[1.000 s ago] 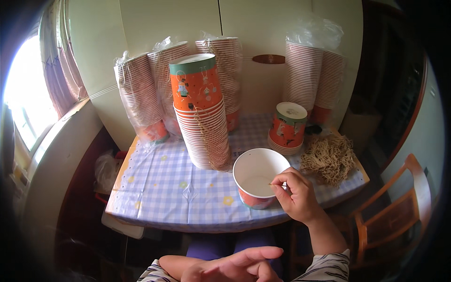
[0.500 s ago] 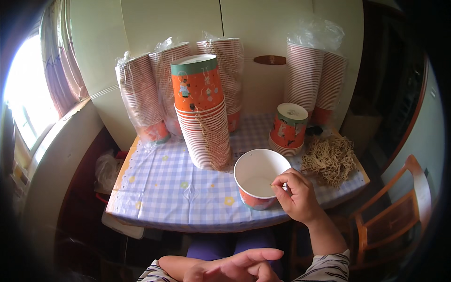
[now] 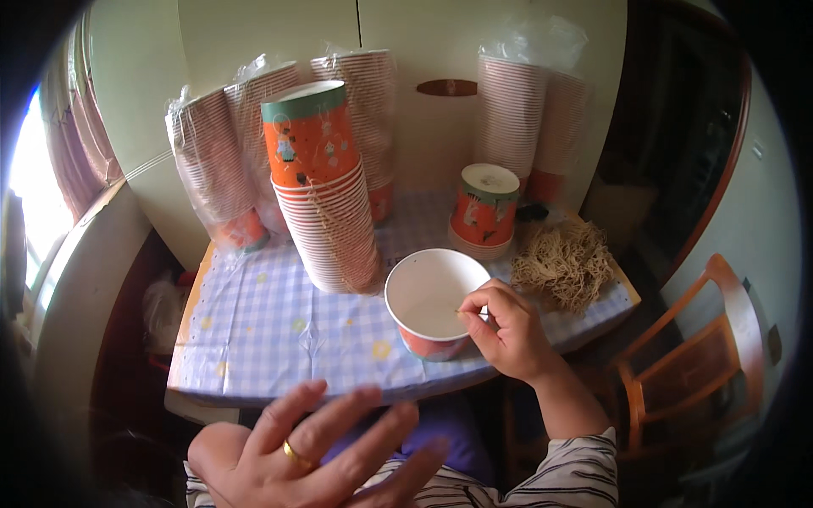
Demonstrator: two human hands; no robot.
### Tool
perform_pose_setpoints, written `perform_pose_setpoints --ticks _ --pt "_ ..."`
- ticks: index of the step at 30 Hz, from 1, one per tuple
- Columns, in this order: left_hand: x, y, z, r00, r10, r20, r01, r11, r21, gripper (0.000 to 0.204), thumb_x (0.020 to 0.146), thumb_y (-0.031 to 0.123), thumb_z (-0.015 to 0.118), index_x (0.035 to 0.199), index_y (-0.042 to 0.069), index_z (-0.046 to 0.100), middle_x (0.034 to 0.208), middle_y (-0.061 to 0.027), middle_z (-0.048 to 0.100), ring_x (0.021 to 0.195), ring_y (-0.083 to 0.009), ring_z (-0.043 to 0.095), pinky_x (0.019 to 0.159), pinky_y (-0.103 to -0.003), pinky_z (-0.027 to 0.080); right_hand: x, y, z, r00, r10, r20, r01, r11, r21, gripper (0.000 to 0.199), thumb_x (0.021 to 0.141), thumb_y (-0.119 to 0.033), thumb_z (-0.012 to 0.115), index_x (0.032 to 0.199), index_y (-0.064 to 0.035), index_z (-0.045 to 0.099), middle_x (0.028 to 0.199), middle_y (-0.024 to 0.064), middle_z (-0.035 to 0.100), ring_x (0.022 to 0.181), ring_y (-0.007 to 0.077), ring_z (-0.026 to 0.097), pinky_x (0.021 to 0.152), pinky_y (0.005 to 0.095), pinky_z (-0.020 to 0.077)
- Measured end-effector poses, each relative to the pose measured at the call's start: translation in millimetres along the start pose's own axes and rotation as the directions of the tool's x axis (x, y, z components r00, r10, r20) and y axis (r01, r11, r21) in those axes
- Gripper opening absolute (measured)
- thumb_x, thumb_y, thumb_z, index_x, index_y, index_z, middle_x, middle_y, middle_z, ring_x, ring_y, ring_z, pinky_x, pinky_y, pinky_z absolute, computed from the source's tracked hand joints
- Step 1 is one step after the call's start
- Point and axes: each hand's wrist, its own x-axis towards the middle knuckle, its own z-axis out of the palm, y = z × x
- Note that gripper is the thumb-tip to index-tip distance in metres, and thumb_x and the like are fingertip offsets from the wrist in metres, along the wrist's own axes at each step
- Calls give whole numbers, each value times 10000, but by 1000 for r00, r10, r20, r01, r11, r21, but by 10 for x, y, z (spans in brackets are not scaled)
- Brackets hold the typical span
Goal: The person is attaching white string handles to colorful paper buckets.
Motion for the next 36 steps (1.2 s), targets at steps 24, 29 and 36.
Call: perform_pose_setpoints --ticks 24,29,36 --pt "442 -217 -623 932 235 278 -327 876 356 408 951 406 375 1289 238 531 1209 -117 588 966 -241 610 820 -371 490 100 32 71 1000 15 -7 -15 998 55 56 801 -38 629 821 -34 576 758 41 557 601 120 499 539 248 399" --pt "1151 -262 -425 965 13 262 -116 917 382 397 926 362 439 1262 170 526 1199 -138 576 1007 -249 589 867 -380 467 -42 9 -170 995 100 13 -101 993 63 81 806 -27 623 869 -14 574 799 43 572 682 106 548 563 238 427" --pt "593 25 -748 920 -294 259 120 841 528 409 882 284 549 1217 51 516 1182 -176 556 1078 -265 553 948 -394 426 17 183 -28 998 60 5 -60 994 88 63 818 -11 616 858 -12 568 779 17 528 655 58 485 562 198 398"
